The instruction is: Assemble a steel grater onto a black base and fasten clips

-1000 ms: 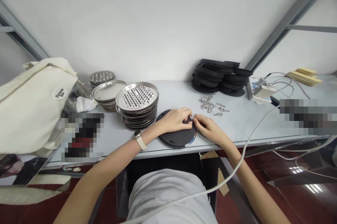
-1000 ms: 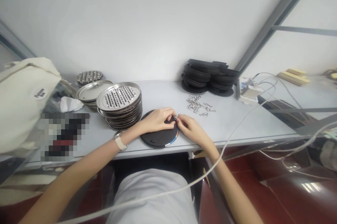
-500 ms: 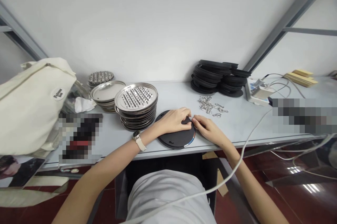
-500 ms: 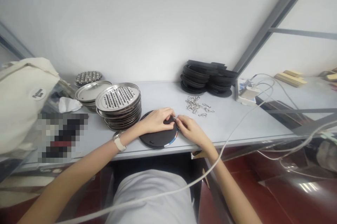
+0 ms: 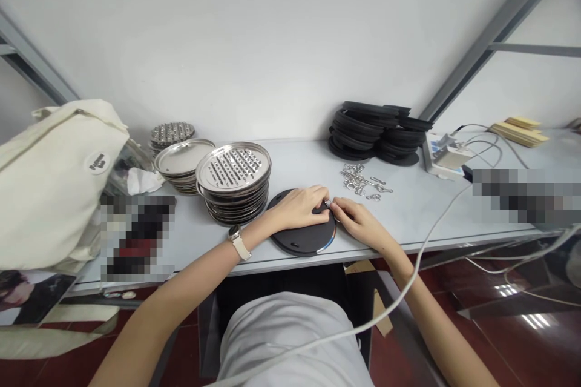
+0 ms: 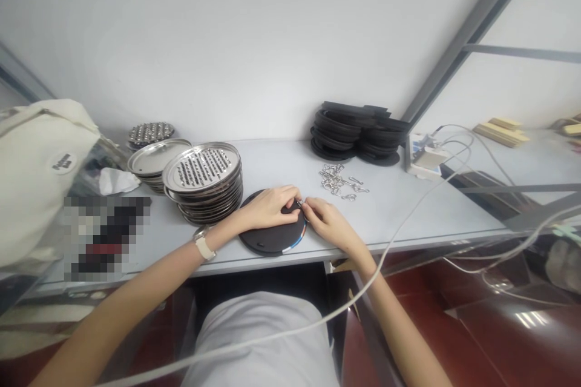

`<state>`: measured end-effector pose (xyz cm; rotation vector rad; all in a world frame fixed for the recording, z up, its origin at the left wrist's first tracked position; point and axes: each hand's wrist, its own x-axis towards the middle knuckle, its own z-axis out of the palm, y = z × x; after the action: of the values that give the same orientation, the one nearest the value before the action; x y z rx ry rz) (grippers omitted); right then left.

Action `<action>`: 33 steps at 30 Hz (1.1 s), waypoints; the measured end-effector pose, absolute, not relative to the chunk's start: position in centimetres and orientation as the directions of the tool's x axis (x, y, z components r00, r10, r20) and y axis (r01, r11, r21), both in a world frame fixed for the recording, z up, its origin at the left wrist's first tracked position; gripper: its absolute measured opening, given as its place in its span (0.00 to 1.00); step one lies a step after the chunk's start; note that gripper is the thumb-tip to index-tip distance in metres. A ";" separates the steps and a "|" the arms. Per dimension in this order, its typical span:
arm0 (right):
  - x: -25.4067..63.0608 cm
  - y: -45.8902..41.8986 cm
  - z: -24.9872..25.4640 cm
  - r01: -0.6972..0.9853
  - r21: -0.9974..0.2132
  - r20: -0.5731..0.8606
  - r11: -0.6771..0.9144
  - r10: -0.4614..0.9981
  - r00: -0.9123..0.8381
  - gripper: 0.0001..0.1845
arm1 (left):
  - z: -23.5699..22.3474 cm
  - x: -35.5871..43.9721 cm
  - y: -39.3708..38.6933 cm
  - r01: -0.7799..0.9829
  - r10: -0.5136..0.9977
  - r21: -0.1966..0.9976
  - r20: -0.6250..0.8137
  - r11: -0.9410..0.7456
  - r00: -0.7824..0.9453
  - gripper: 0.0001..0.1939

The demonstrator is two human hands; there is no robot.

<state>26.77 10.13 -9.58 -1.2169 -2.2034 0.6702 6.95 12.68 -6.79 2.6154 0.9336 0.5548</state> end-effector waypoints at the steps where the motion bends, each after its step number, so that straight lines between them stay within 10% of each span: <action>1: 26.8 10.1 -9.5 0.603 -0.643 0.210 0.472 0.866 -0.454 0.17 | -6.8 7.0 12.7 0.539 0.658 0.409 0.250 -0.737 0.710 0.07; 33: 26.8 10.1 -9.4 0.609 -0.649 0.204 0.456 0.875 -0.439 0.18 | -6.7 7.1 12.5 0.585 0.689 0.375 0.273 -0.719 0.671 0.09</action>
<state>26.76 10.10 -9.41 -1.2361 -2.1882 0.6737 7.07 12.50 -6.70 2.6310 1.0235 0.5838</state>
